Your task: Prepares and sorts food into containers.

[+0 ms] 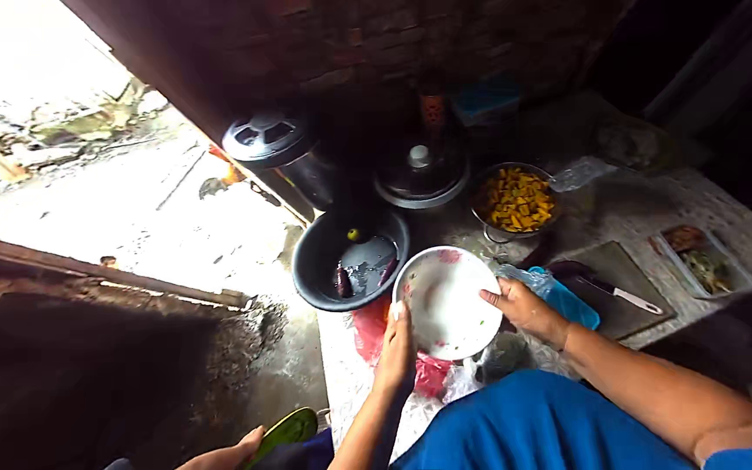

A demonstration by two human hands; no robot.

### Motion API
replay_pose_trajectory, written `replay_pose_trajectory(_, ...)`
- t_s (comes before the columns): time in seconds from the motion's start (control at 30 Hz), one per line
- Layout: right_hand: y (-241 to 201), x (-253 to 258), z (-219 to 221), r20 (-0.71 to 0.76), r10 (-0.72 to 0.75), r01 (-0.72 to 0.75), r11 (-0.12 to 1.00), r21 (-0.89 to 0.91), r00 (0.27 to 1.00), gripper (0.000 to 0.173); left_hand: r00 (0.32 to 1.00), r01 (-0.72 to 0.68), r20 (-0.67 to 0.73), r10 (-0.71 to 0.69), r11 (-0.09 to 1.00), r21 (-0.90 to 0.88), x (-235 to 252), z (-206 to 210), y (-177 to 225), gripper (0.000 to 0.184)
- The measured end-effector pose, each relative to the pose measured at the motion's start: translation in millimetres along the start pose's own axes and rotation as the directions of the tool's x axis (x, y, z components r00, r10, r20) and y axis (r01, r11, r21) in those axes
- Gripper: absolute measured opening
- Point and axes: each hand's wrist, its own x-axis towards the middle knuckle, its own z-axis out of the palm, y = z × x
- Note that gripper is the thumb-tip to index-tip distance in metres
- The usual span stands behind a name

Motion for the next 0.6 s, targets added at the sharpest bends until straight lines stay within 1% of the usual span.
replay_pose_trajectory(0.07,0,-8,-30,-0.192,-0.047,0.067,0.993,0.099,0.98,0.023,0.982,-0.02,0.187,0.006,0.997,0.072,14,28,3,0.06)
replay_pose_trajectory(0.1,2,-13,-48,-0.273,-0.076,0.107,0.989,0.1,0.959,0.023,0.966,-0.062,0.259,0.022,0.987,0.146,20,41,2,0.061)
replay_pose_trajectory(0.13,5,-18,-68,-0.349,-0.101,0.133,0.989,0.071,0.932,0.024,0.949,-0.133,0.31,0.053,0.961,0.244,27,53,-2,0.059)
replay_pose_trajectory(0.17,9,-22,-89,-0.422,-0.125,0.146,0.989,0.018,0.898,0.027,0.931,-0.218,0.356,0.085,0.909,0.355,35,61,-7,0.056)
replay_pose_trajectory(0.2,17,-26,-111,-0.496,-0.151,0.144,0.988,-0.052,0.855,0.03,0.907,-0.311,0.406,0.11,0.824,0.473,41,68,-13,0.057)
replay_pose_trajectory(0.23,26,-29,-134,-0.562,-0.167,0.113,0.985,-0.129,0.81,0.032,0.881,-0.401,0.455,0.129,0.713,0.575,45,75,-17,0.06)
replay_pose_trajectory(0.3,44,-34,-179,-0.662,-0.162,-0.017,0.967,-0.255,0.732,0.037,0.814,-0.56,0.553,0.178,0.495,0.665,49,90,-27,0.068)
replay_pose_trajectory(0.37,62,-35,-218,-0.72,-0.114,-0.142,0.948,-0.284,0.685,0.04,0.738,-0.668,0.652,0.172,0.321,0.671,55,104,-36,0.071)
replay_pose_trajectory(0.43,75,-31,-243,-0.764,0.015,-0.272,0.939,-0.211,0.645,0.04,0.693,-0.716,0.717,0.08,0.192,0.671,63,115,-41,0.075)
replay_pose_trajectory(0.5,80,-23,-257,-0.774,0.146,-0.358,0.927,-0.11,0.616,0.04,0.697,-0.708,0.716,-0.04,0.123,0.696,72,125,-42,0.079)
replay_pose_trajectory(0.53,82,-19,-260,-0.768,0.186,-0.38,0.921,-0.079,0.612,0.04,0.711,-0.692,0.699,-0.074,0.104,0.714,77,128,-43,0.076)
replay_pose_trajectory(0.57,83,-14,-263,-0.759,0.194,-0.387,0.918,-0.082,0.622,0.04,0.73,-0.674,0.681,-0.057,0.104,0.732,82,129,-44,0.065)
replay_pose_trajectory(0.6,81,-10,-264,-0.739,0.179,-0.38,0.918,-0.111,0.649,0.039,0.754,-0.653,0.656,0.008,0.11,0.749,87,128,-45,0.05)
